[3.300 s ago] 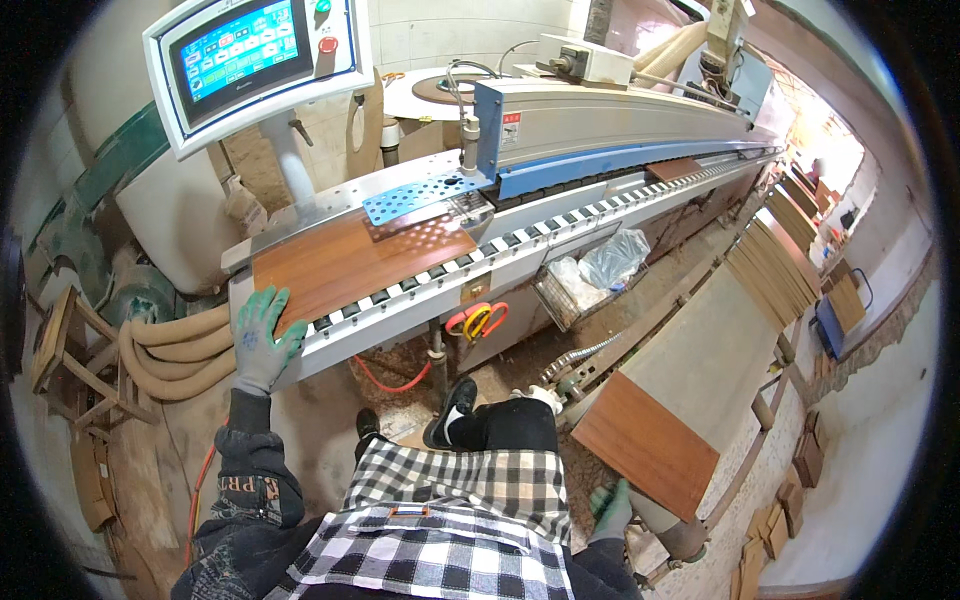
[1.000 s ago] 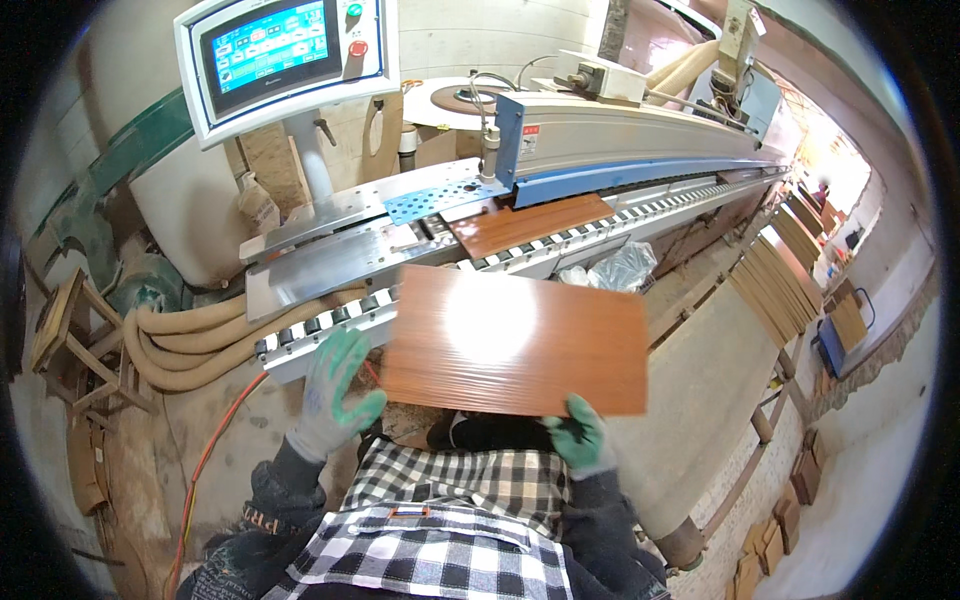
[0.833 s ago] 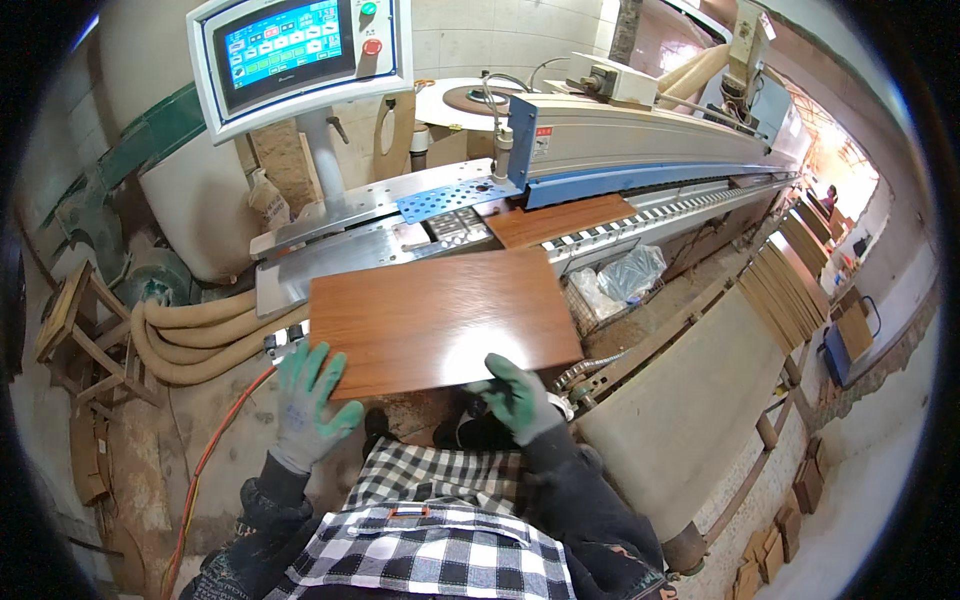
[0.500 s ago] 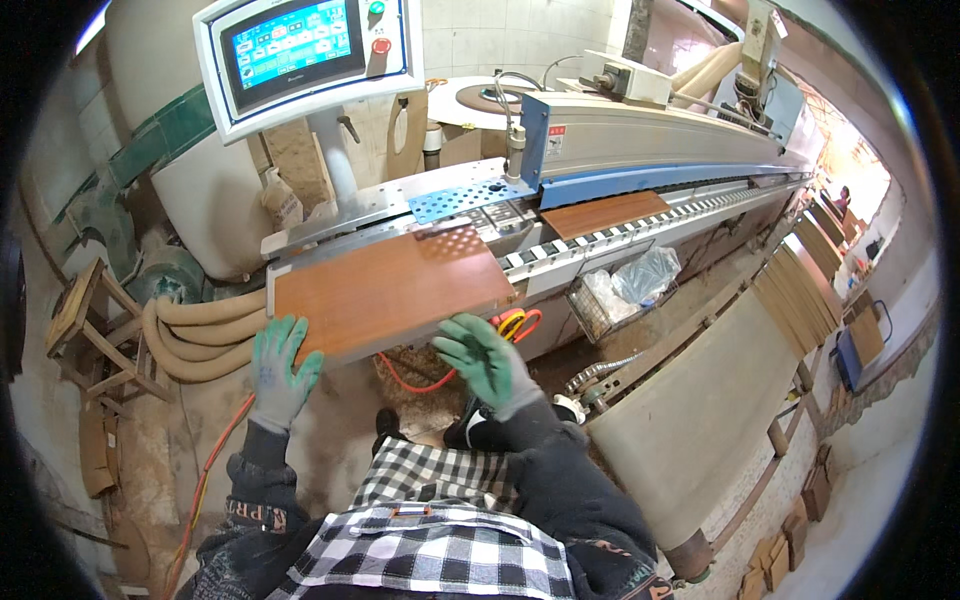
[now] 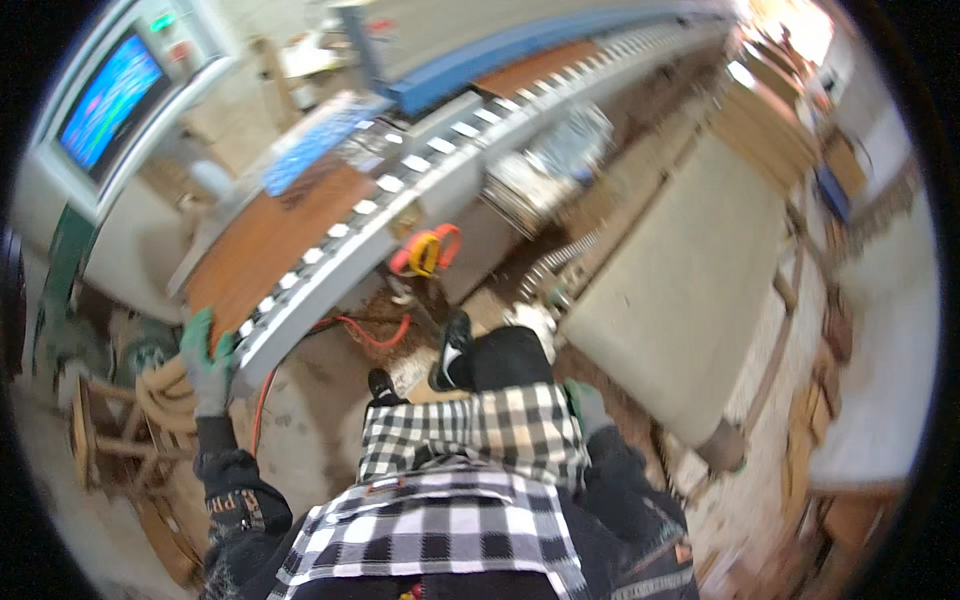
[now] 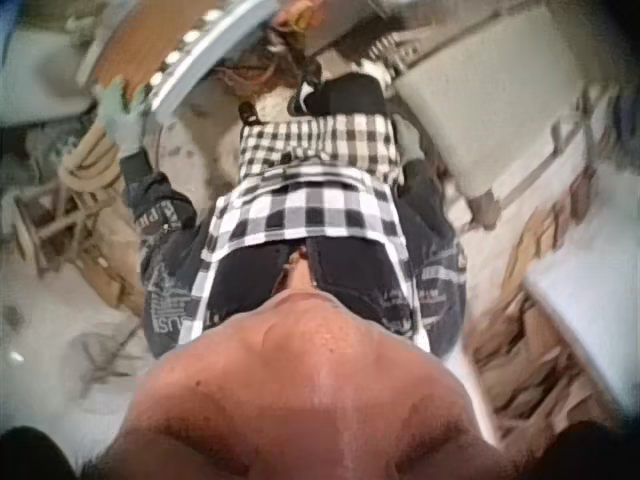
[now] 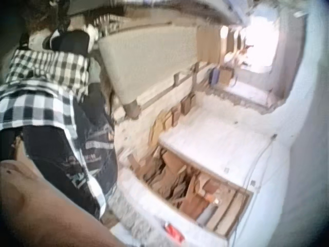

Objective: The person repeatedly places rectangular wooden panels onto a conveyor belt feeding a wood processing machine. They guide each panel through the machine and then remove it from the output side, stacking the processed panels on a nearby table.

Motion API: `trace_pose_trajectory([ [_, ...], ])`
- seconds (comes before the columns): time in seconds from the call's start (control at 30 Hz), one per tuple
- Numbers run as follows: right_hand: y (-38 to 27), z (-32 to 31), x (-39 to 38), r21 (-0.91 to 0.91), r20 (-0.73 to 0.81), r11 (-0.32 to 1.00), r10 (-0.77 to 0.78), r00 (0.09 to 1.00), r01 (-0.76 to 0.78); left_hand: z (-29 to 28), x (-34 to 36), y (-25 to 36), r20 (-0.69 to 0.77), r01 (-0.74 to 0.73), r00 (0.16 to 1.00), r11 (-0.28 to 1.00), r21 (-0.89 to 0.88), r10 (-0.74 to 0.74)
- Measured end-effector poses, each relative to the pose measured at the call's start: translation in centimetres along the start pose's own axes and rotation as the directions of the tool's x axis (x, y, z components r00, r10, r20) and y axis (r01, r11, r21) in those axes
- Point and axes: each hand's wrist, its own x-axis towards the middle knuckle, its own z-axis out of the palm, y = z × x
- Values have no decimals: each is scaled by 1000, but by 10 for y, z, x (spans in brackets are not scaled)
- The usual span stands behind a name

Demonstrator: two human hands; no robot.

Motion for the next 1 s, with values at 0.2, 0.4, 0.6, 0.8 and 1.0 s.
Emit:
trace_pose_trajectory([
  [0.2,3,55,57,809,506,-120,642,577,-576,4,20,-20,80,-75,994,994,76,69],
  [0.4,-39,74,135,532,275,667,447,851,-522,6,19,-28,120,-65,991,993,103,52],
  [0.6,-70,89,163,194,194,910,331,923,-367,5,12,-25,149,-87,986,988,125,68],
  [0.8,-73,93,165,127,189,930,318,929,-344,5,10,-25,108,-70,992,991,110,58],
  [1.0,-77,95,166,85,187,941,308,933,-328,2,12,-25,110,-80,992,980,184,61],
])
